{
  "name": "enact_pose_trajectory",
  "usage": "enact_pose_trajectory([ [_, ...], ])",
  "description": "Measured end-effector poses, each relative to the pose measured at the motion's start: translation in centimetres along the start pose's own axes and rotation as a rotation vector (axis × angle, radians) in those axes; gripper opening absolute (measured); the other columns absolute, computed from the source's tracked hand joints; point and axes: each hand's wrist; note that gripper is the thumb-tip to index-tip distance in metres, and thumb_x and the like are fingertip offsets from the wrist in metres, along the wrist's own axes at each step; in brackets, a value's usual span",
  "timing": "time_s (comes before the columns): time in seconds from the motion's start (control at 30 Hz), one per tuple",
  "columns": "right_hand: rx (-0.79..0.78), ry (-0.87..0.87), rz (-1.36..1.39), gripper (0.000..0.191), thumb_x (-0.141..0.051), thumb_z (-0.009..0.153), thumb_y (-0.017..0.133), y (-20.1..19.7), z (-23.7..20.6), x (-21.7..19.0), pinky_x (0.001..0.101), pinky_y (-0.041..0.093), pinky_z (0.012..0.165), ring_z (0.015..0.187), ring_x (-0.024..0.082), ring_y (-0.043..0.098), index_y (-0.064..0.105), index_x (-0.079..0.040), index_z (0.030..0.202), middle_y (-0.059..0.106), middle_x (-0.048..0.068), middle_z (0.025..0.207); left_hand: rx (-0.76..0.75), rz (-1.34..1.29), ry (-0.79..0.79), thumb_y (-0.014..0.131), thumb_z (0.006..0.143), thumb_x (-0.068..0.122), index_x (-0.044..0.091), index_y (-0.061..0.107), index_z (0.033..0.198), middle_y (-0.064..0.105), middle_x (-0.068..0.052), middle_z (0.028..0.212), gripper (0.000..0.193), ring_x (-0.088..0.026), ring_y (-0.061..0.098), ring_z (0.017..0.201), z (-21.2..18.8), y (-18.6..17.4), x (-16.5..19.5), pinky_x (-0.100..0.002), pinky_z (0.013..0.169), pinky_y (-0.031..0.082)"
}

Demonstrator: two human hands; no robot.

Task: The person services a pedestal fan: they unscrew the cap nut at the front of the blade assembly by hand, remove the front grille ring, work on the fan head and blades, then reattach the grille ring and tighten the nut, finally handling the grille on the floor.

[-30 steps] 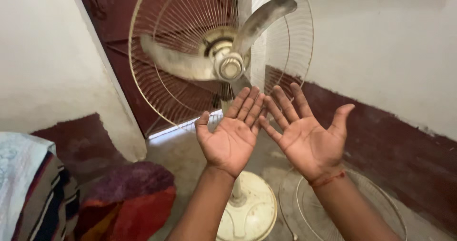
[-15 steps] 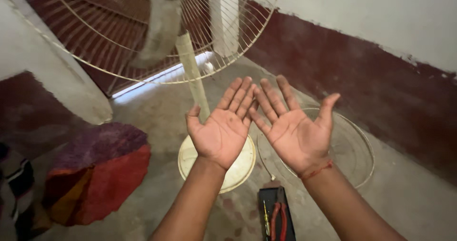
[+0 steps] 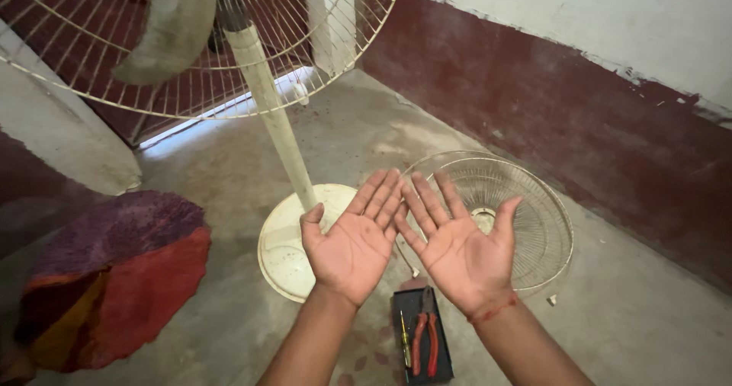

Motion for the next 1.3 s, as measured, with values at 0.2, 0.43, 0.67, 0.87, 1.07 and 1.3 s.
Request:
enact_pose_trajectory([
  [0.2,0.04,0.018,-0.017,0.104,-0.084,0.085,0.042,-1.5,-1.0,0.3,0.0573,0.028,0.121,0.15,0.033,0.035,0.033,-0.008,0.156,0.038,0.017,0.162,0.063,-0.016,-0.024,0.045,0.091,0.053,-0.013,0.027,0.156,0.03,-0.026,0.166,0.095,-0.034,0.03,0.154,-1.2,-1.6,-0.6,-0.046,0.128,0.021],
  [0.43,0.153,0.018,-0.037,0.107,-0.085,0.083,0.042,-2.7,-1.4,0.3,0.0552,0.033,0.118,0.147,0.031,0.041,0.033,-0.007,0.156,0.045,0.017,0.158,0.069,0.009,-0.058,0.044,0.091,0.054,-0.012,0.029,0.156,0.032,-0.027,0.165,0.094,-0.034,0.031,0.153,-1.6,-3.0,-1.4,-0.045,0.126,0.023],
  [0.67,0.168,0.016,-0.039,0.107,-0.084,0.084,0.041,-3.6,-1.3,0.0,0.0529,0.034,0.118,0.146,0.03,0.043,0.033,-0.006,0.157,0.046,0.015,0.157,0.073,0.008,-0.05,0.045,0.09,0.052,-0.013,0.028,0.156,0.031,-0.027,0.165,0.094,-0.034,0.032,0.153,-1.2,-3.7,-2.1,-0.044,0.126,0.024],
  [0.87,0.127,0.0,-0.025,0.106,-0.084,0.083,0.042,-4.1,-1.0,-1.3,0.0521,0.034,0.119,0.147,0.029,0.042,0.035,-0.008,0.156,0.046,0.014,0.157,0.059,-0.004,-0.041,0.045,0.09,0.051,-0.012,0.027,0.157,0.03,-0.027,0.166,0.093,-0.034,0.031,0.153,0.0,-3.4,-3.2,-0.043,0.127,0.024],
  [1.07,0.125,-0.027,0.065,0.104,-0.084,0.084,0.043,-4.6,-0.4,-2.3,0.0503,0.034,0.12,0.147,0.029,0.044,0.041,-0.007,0.153,0.048,0.013,0.157,0.044,0.003,0.007,0.045,0.09,0.052,-0.011,0.027,0.157,0.031,-0.026,0.166,0.094,-0.035,0.031,0.154,1.1,-3.1,-4.8,-0.043,0.126,0.023],
  [1.3,0.091,-0.047,0.078,0.105,-0.084,0.084,0.043,-5.9,-0.1,-4.5,0.0504,0.033,0.122,0.148,0.032,0.043,0.039,-0.007,0.155,0.047,0.014,0.159,0.068,0.052,0.006,0.041,0.09,0.053,-0.011,0.03,0.156,0.033,-0.027,0.165,0.092,-0.037,0.034,0.153,2.9,-3.4,-6.6,-0.045,0.126,0.026],
])
Point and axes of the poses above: each hand's wrist, its own z-axis towards the middle knuckle, its own y-axis out of the palm, x = y × z
